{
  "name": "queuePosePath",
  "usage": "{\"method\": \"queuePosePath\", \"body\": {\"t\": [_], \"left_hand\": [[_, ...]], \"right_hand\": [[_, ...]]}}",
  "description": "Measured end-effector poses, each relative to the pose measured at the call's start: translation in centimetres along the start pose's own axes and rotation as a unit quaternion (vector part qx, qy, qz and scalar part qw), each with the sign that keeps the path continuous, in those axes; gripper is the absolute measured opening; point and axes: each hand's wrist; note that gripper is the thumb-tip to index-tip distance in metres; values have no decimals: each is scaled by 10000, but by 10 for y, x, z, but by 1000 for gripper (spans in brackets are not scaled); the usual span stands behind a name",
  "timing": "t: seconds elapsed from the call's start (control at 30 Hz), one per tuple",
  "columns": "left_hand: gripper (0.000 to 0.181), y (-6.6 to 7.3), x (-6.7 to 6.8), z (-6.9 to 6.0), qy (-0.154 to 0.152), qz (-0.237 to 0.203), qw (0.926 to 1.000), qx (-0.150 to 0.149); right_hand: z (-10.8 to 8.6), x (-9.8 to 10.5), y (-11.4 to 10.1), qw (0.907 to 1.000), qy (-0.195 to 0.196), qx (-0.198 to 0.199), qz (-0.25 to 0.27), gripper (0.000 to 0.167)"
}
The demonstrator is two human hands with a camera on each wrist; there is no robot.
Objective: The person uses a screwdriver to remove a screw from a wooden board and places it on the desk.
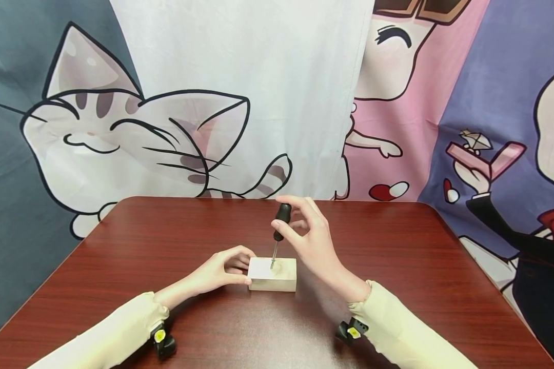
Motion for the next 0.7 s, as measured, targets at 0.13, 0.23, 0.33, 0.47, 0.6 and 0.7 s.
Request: {"method": "queuePosePath", "body": {"t": [0.13, 0.23, 0.33, 0.47, 0.6, 0.7], "left_hand": [[49, 1, 0, 0, -2, -27, 10000, -8], [49, 1, 0, 0, 0, -17, 10000, -12], [49, 0, 0, 0, 6, 6, 10000, -8], [48, 0, 0, 0, 31, 43, 10000, -14], [47, -1, 0, 0, 54, 96, 9999, -14], [47, -1, 0, 0, 47, 108, 9999, -11]], "right_hand": [[1, 2, -1, 9999, -67, -65, 64, 52], [2, 2, -1, 9997, -131, -51, 217, 52], [2, 2, 0, 9992, -188, -36, 355, 47], [2, 2, 1, 9994, -121, -91, 313, 44], [1, 1, 1, 9997, 10, -224, 123, 47], [0, 2, 2, 9996, 31, -260, 143, 48]]}}
Point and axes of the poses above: each hand's wrist, its own z-axis towards the middle knuckle, its own x-axis out of the back of the hand, y = z × x, and after that the axes turned 9 degrees about -y, right-handed
